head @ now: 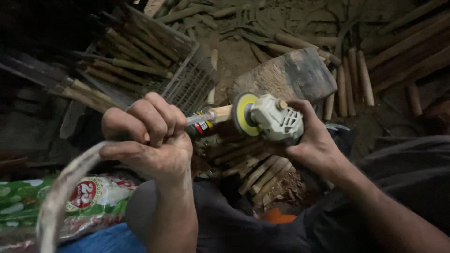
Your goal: The person uses an angle grinder to smooth and shape the wooden handles of several sickles. They hold each handle against the spinning disc, rotating it to even out the surface, then set the tool aside and pick up the next one.
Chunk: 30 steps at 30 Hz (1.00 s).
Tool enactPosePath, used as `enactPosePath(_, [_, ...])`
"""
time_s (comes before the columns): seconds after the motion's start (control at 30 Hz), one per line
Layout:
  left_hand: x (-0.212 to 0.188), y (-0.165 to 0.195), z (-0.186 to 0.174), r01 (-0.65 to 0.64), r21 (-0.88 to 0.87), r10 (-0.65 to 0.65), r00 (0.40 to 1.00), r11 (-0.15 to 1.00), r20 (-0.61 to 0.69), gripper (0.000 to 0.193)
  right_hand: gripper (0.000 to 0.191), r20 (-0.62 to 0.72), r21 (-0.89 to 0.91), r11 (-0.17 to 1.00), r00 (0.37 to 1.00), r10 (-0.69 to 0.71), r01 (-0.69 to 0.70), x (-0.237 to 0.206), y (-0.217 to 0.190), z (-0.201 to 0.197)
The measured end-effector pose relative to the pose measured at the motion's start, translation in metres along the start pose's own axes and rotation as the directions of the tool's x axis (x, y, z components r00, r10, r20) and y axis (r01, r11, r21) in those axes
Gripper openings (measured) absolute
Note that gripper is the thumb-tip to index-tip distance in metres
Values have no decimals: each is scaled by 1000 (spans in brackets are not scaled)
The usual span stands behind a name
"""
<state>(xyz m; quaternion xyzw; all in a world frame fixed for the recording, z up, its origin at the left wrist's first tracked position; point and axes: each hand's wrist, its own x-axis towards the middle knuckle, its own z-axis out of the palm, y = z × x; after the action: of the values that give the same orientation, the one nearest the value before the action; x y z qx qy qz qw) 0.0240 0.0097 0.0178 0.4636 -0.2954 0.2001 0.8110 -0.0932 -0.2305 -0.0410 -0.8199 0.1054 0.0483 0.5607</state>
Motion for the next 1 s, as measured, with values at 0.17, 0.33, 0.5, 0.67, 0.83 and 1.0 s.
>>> enactPosePath(0.17, [-12, 5, 8, 30, -15, -30, 1000, 999, -4, 46, 103, 85, 138, 989, 996, 38, -50, -9, -19, 2])
enactPosePath(0.33, [-16, 8, 10, 48, -17, -47, 997, 999, 54, 41, 98, 41, 144, 989, 998, 41, -46, -5, -28, 2])
enactPosePath(0.5, [-20, 11, 13, 102, -82, -101, 995, 991, 14, 48, 97, 32, 65, 997, 999, 32, -34, -6, -27, 1])
enactPosePath(0.67, [-19, 12, 13, 99, -45, -97, 994, 994, 47, 46, 96, 58, 159, 982, 994, 98, -106, -9, -26, 3])
enactPosePath(0.83, [-19, 13, 12, 109, -64, -107, 993, 992, 41, 48, 99, 21, 136, 991, 1000, -6, 3, -4, -23, 0])
enactPosePath(1.0, [-22, 12, 13, 132, -118, -128, 991, 984, 42, 48, 99, 82, 220, 970, 993, 89, -105, -9, -19, 4])
